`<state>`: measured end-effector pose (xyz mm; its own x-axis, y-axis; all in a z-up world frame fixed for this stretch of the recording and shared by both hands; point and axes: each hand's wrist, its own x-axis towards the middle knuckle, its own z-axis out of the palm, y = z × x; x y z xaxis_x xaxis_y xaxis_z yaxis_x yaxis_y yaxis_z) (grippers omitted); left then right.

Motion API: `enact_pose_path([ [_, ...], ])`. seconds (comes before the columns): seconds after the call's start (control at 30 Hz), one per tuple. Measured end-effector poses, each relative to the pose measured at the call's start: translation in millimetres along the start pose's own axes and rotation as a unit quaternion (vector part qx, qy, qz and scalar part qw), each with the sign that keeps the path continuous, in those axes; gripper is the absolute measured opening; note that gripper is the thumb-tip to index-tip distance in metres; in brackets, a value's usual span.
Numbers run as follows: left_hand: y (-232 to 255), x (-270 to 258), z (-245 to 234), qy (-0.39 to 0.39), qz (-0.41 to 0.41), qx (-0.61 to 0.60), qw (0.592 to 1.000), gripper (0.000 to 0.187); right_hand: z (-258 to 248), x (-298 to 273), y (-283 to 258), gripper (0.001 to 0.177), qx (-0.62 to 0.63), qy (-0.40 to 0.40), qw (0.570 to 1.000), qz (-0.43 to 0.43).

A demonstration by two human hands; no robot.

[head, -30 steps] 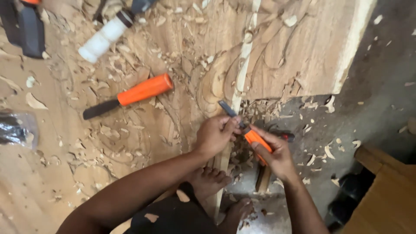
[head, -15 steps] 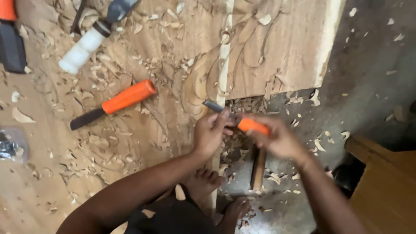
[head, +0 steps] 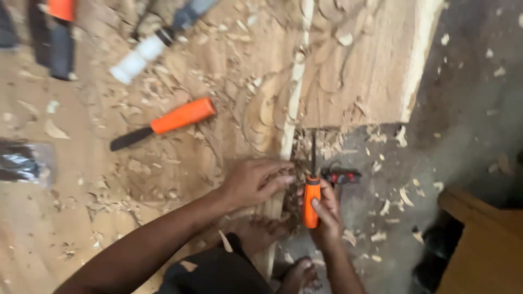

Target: The person carves designs into a wooden board using chisels and a hammer by hand.

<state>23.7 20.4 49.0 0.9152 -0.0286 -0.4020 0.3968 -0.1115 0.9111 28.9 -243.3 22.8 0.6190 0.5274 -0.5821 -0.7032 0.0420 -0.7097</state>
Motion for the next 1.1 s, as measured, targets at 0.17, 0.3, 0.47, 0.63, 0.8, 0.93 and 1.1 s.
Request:
enact_pose_path([
  [0.17, 0.7, 11.9, -90.1, 0.289, 0.097, 0.222, 0.926, 0.018, 54.3, 22.0, 28.0, 0.056, 0.128, 0.077, 0.988, -0.035],
  [0.3, -25.2, 31.5, -188.6, 0.402, 0.11, 0.343, 0.842, 0.022, 102.5, 26.0, 37.5, 0.055, -0.077, 0.093, 0.992, -0.038],
  [0.47, 3.7, 73.9, -249.1, 0.34, -0.054, 0.324, 0.881, 0.036, 150.5, 24.2, 29.7, 0.051, -0.471, 0.009, 0.865, -0.173],
  [0.63, -4.9, 77.6, -242.2, 0.376, 0.173, 0.44, 0.797, 0.034, 131.0, 15.9, 59.9, 0.048, -0.489, -0.017, 0.851, -0.19],
  [0.8, -5.1, 14.2, -132.0, 0.38, 0.163, 0.213, 0.885, 0.018, 45.8, 7.4, 79.6, 0.046, -0.223, 0.021, 0.97, -0.096],
  [0.93, -43.3, -23.6, -36.2, 0.143, 0.024, -0.008, 0.989, 0.019, 14.4, 2.0, 30.0, 0.054, -0.145, 0.083, 0.986, 0.013],
  [1.1, -37.4, -12.8, -120.2, 0.271, 0.027, 0.089, 0.958, 0.022, 7.2, 11.9, -4.5, 0.064, -0.225, 0.059, 0.972, -0.03],
])
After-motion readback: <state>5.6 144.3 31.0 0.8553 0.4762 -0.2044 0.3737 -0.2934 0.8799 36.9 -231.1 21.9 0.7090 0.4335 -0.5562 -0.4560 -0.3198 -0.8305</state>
